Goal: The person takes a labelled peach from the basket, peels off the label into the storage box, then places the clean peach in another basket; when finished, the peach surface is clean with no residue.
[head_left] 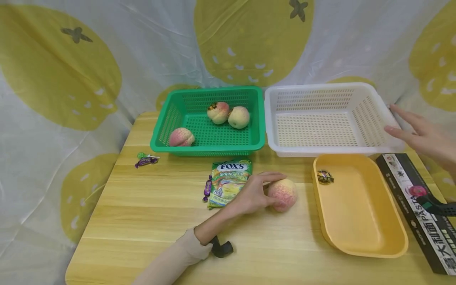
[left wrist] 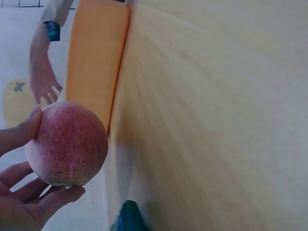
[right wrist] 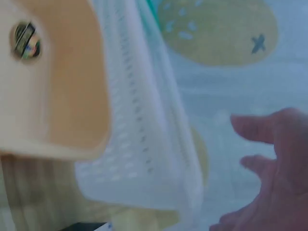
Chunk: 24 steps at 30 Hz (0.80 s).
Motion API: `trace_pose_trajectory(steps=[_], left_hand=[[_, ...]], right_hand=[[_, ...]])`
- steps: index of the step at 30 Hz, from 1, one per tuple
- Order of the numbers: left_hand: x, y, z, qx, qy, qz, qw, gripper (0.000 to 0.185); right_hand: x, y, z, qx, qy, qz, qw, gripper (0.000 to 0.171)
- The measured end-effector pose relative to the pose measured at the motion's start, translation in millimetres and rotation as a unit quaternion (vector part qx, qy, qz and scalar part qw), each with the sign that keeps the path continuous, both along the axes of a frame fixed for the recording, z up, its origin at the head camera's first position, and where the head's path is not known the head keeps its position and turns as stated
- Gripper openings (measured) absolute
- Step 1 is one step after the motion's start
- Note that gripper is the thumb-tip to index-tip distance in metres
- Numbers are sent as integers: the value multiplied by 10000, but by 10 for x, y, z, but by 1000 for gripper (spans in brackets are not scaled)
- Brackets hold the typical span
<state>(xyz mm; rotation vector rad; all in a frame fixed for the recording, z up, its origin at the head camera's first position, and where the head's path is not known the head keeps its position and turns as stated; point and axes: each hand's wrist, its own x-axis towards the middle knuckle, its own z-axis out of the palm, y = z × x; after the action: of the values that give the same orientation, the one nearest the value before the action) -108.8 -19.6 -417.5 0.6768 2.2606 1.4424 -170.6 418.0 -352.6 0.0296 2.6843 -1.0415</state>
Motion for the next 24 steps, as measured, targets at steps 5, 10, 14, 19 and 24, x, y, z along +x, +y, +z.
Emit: trace_pose_trajectory(steps=[5, 10, 14, 19, 24], left_hand=[[-111, 38, 220, 718, -208, -272, 9968, 62], [-338, 106, 445, 1418, -26, -103, 9898, 63], [-567, 191, 575, 1768, 145, 257, 9838, 61], [-841, 338, 605, 1404, 563, 767, 9855, 60], [-1022, 536, 540, 1150, 813, 997, 9850, 54]], right_hand=[[-144, 125, -256, -1044, -161, 324, 9939, 74], [-219, 251, -426, -1507, -313, 498, 9868, 65], [-247, 327, -497, -2756, -650, 355, 9584, 62], [-273, 369, -525, -3523, -1070, 40, 9297, 61], [-274, 371, -519, -3385, -1122, -115, 9342, 59]])
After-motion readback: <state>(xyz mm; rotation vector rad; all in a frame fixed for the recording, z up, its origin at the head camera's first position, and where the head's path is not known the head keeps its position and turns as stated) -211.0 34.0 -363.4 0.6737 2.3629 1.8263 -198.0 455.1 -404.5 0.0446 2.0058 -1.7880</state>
